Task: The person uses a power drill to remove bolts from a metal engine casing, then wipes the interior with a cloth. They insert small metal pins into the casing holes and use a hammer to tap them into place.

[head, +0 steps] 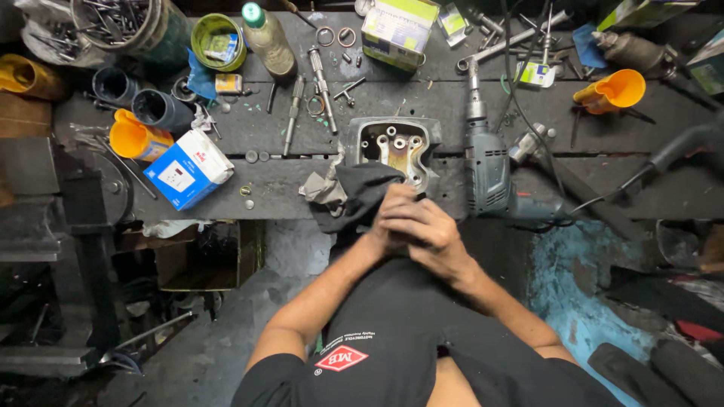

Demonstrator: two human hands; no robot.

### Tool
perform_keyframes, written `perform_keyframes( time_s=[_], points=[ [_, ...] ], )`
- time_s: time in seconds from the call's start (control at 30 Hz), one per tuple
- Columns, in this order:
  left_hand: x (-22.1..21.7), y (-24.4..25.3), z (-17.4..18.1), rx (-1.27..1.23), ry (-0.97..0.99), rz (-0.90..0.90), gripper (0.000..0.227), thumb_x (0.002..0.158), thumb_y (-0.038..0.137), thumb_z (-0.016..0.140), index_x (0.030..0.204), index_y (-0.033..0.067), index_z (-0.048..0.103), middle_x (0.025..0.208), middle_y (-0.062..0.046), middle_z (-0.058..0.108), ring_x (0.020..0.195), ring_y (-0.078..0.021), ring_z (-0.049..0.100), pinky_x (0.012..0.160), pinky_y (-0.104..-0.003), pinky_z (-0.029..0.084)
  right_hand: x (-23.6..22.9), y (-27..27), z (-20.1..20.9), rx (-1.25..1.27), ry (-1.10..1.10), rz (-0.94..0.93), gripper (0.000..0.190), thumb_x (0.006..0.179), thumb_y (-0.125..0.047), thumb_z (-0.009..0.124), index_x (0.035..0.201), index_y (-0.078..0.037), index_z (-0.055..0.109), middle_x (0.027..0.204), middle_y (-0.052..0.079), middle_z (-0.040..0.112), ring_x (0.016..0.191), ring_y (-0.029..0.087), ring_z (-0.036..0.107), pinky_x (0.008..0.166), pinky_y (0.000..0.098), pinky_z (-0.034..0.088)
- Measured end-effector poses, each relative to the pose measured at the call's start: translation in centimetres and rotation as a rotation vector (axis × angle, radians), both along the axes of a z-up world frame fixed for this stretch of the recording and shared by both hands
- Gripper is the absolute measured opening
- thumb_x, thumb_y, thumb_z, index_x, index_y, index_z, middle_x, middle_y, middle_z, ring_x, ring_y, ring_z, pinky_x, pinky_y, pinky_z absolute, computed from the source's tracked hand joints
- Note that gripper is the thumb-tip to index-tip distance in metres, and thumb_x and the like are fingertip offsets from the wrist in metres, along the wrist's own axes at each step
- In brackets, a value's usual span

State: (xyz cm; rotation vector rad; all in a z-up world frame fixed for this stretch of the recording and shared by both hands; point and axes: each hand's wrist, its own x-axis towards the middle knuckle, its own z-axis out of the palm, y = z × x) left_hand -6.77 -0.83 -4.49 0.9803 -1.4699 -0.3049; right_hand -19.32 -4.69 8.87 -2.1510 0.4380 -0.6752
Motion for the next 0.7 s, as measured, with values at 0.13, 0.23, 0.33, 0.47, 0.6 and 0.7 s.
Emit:
perform_keyframes(
  time_s=[0.13, 0.23, 0.33, 0.47, 0.6, 0.7],
  points=[
    [4.1, -3.7, -1.0, 0.461, -0.109, -0.577, 0.031, 0.062, 0.017, 0.080, 0.087, 0.0057, 0.066, 0.078, -0.011, 0.064, 0.072, -0.0346, 0.064, 0.071, -0.041, 0.053, -0.2, -1.1, 0.6, -0.043, -0.008, -0.033, 0.047, 0.077, 0.004, 0.069, 0.123, -0.009, 0.071, 0.132, 0.010, 0.068, 0.119, 0.033, 0.068, 0.102, 0.0401, 0.055],
    [4.4, -3.9, -0.4, 0.626, -0.135, -0.666, 0.040, 0.053, 0.019, 0.082, 0.086, 0.0033, 0.068, 0.078, -0.012, 0.067, 0.071, -0.0339, 0.068, 0.069, -0.040, 0.057, -1.2, -3.6, 2.2, 0.040, 0.042, 0.157, 0.057, 0.071, 0.002, 0.069, 0.128, -0.007, 0.068, 0.138, 0.015, 0.064, 0.124, 0.038, 0.065, 0.103, 0.0448, 0.053],
    [2.2, -1.2, 0.2, 0.427, 0.110, -0.363, 0.034, 0.069, 0.016, 0.079, 0.097, 0.0029, 0.065, 0.090, -0.013, 0.066, 0.084, -0.0327, 0.067, 0.078, -0.040, 0.055, -1.2, -4.4, 3.3, 0.037, 0.227, 0.239, 0.069, 0.062, -0.001, 0.070, 0.130, -0.012, 0.069, 0.139, 0.013, 0.065, 0.113, 0.037, 0.067, 0.094, 0.0435, 0.054],
    [-1.3, 1.1, -1.3, 0.062, 0.173, 0.060, 0.048, 0.074, 0.024, 0.076, 0.110, -0.0007, 0.057, 0.108, -0.020, 0.057, 0.102, -0.0385, 0.057, 0.090, -0.048, 0.048, -0.3, -2.6, 3.1, -0.122, 0.670, 0.160, 0.066, 0.077, -0.014, 0.078, 0.139, -0.032, 0.066, 0.124, -0.002, 0.068, 0.097, 0.030, 0.071, 0.088, 0.0401, 0.055],
    [0.8, -0.9, -3.7, 0.246, 0.105, -0.228, 0.026, 0.084, 0.020, 0.080, 0.087, 0.0075, 0.058, 0.083, -0.011, 0.062, 0.080, -0.0311, 0.063, 0.073, -0.042, 0.050, -0.5, -2.1, 3.0, 0.002, 0.413, 0.180, 0.082, 0.062, 0.000, 0.071, 0.140, -0.019, 0.059, 0.146, 0.003, 0.060, 0.108, 0.032, 0.070, 0.088, 0.0394, 0.056],
    [4.1, -3.7, -3.3, 0.345, -0.267, -0.578, 0.027, 0.064, 0.027, 0.080, 0.071, 0.0104, 0.060, 0.064, -0.010, 0.058, 0.063, -0.0340, 0.061, 0.058, -0.043, 0.046, -1.2, -3.4, 3.6, 0.047, 0.331, 0.259, 0.088, 0.059, 0.002, 0.069, 0.144, -0.017, 0.056, 0.148, 0.007, 0.057, 0.115, 0.035, 0.066, 0.091, 0.0405, 0.056]
  ],
)
